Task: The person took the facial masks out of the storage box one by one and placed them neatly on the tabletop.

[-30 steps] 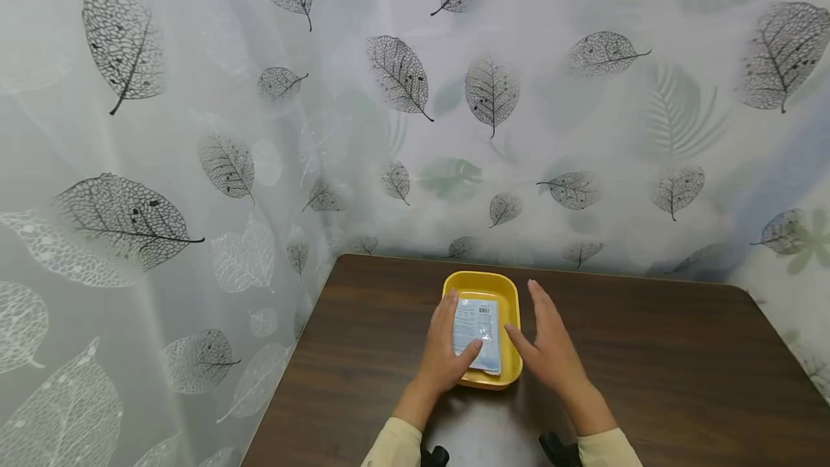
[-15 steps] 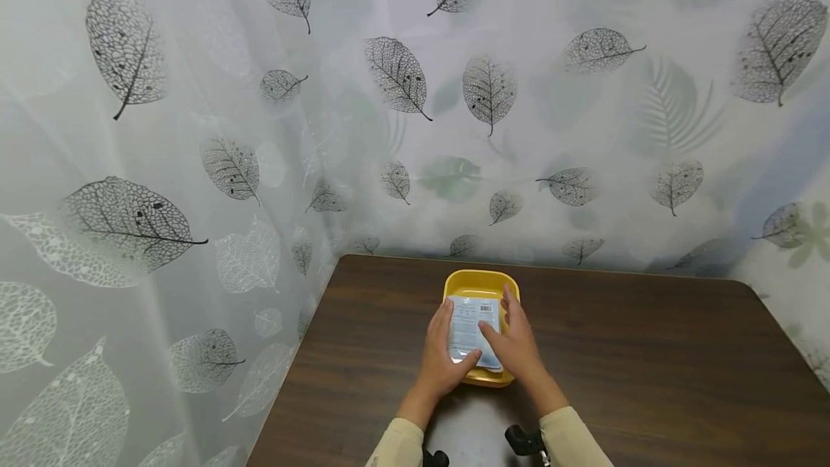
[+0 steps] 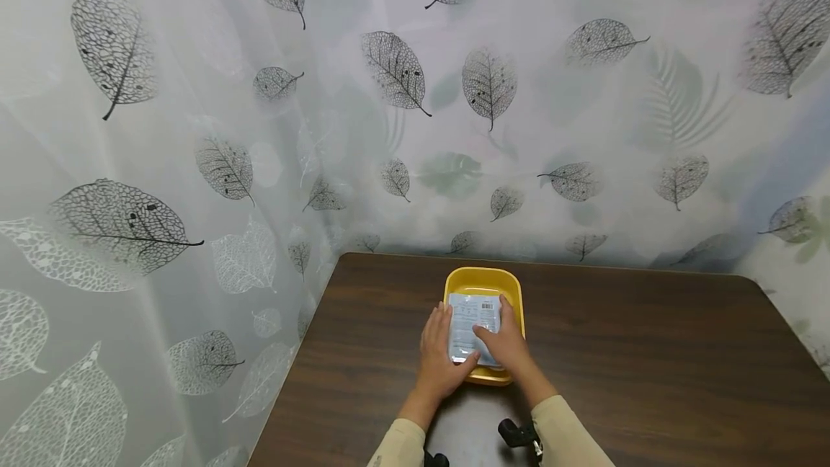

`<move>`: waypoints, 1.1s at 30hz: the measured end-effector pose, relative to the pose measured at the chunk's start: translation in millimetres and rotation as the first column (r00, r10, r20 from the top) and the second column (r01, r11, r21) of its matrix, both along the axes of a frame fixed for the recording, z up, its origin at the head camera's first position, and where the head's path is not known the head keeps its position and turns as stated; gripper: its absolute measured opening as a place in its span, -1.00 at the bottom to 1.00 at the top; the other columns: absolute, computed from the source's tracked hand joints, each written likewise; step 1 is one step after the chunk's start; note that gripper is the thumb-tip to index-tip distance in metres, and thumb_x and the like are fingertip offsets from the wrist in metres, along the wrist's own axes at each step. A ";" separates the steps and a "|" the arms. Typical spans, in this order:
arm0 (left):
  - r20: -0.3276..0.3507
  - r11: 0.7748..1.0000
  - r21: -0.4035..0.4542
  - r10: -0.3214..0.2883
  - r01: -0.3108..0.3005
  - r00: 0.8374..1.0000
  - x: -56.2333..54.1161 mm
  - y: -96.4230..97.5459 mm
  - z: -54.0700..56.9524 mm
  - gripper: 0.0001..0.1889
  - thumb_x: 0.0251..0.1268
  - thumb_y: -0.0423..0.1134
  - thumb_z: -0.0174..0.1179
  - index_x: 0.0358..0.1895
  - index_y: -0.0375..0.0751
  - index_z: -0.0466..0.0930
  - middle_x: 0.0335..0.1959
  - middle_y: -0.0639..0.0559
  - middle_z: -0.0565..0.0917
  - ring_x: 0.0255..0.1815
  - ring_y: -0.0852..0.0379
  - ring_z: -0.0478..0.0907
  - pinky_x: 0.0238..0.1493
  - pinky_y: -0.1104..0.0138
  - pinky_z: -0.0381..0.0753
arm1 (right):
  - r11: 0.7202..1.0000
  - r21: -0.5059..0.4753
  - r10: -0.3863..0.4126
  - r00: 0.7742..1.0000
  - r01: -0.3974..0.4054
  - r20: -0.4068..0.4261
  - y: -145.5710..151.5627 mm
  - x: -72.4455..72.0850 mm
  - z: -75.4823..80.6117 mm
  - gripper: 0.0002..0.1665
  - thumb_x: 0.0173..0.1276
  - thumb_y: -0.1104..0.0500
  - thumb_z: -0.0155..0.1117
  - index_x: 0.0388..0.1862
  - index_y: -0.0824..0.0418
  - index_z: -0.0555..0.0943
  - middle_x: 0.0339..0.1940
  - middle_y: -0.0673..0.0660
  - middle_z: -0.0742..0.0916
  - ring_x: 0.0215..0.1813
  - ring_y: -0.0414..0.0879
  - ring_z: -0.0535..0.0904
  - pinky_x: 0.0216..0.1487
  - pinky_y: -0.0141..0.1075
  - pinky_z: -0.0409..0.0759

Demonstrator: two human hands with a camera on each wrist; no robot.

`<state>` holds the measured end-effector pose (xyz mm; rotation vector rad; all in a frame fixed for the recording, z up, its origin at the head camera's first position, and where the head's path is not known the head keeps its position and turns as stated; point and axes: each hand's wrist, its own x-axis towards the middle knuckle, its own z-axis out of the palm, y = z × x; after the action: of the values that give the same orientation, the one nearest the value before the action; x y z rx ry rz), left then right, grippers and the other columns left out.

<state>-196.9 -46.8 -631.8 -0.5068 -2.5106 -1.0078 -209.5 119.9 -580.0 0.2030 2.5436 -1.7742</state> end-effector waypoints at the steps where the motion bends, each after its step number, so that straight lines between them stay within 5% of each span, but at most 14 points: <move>1: 0.017 1.000 0.003 0.004 -0.004 1.000 0.2 0.0 -0.1 -0.01 0.12 0.17 0.35 0.59 -0.14 0.18 0.62 -0.19 0.24 0.60 -0.18 0.21 0.47 -0.22 0.27 | 1.000 -0.022 0.001 1.000 -0.001 0.024 -0.5 -0.8 -0.5 0.12 0.37 0.15 0.32 0.68 0.31 -0.15 0.65 0.43 0.18 0.58 0.36 0.23 0.60 0.23 0.10; 6: -0.001 1.000 0.008 0.013 -0.013 1.000 -1.8 2.5 0.9 -0.01 0.07 0.17 0.37 0.56 -0.20 0.23 0.58 -0.22 0.30 0.56 -0.22 0.26 0.42 -0.25 0.32 | 0.995 -0.096 -0.018 0.997 0.025 0.076 0.2 -4.2 0.8 0.09 0.39 0.16 0.29 0.68 0.31 -0.14 0.65 0.44 0.15 0.62 0.35 0.14 0.61 0.22 0.06; 12: -0.040 1.000 0.027 0.001 0.000 0.999 -2.0 4.2 0.9 0.01 0.02 0.17 0.39 0.54 -0.23 0.26 0.54 -0.28 0.35 0.52 -0.25 0.31 0.38 -0.23 0.38 | 0.981 -0.177 -0.074 0.997 0.076 0.016 0.3 -0.7 -1.4 0.01 0.34 0.28 0.33 0.66 0.24 0.03 0.59 0.41 0.31 0.64 0.29 0.16 0.62 0.16 0.11; 22: 0.053 0.998 0.063 0.008 -0.011 0.999 3.5 2.7 0.3 0.00 0.05 0.13 0.40 0.56 -0.20 0.23 0.59 -0.22 0.28 0.54 -0.22 0.27 0.41 -0.23 0.34 | 0.918 -0.394 -0.098 0.990 0.050 -0.104 1.4 2.9 -4.6 -0.07 0.29 0.50 0.28 0.61 0.30 0.18 0.58 0.36 0.35 0.61 0.25 0.25 0.59 0.08 0.17; 28: 0.026 0.995 0.096 0.000 -0.002 1.000 2.8 2.5 -1.7 0.00 0.02 0.10 0.41 0.54 -0.27 0.25 0.58 -0.22 0.30 0.49 -0.25 0.32 0.36 -0.25 0.37 | 0.950 -0.312 -0.027 0.991 -0.015 -0.129 -1.0 5.3 -5.3 -0.15 0.22 0.51 0.29 0.53 0.35 0.33 0.57 0.40 0.38 0.47 0.31 0.45 0.27 -0.12 0.60; 33: 0.058 0.994 0.108 -0.009 0.003 0.998 2.4 3.6 -4.0 0.02 0.03 0.12 0.41 0.56 -0.24 0.22 0.61 -0.17 0.27 0.50 -0.24 0.32 0.38 -0.25 0.37 | 0.990 -0.138 0.015 0.992 -0.032 -0.123 -1.4 6.3 -5.8 -0.23 0.20 0.39 0.38 0.44 0.34 0.46 0.59 0.41 0.33 0.37 0.32 0.55 0.16 -0.14 0.69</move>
<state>-194.6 -43.2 -635.8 -0.4595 -2.4893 -1.1692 -203.2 118.5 -585.9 0.0615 2.4736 -2.0051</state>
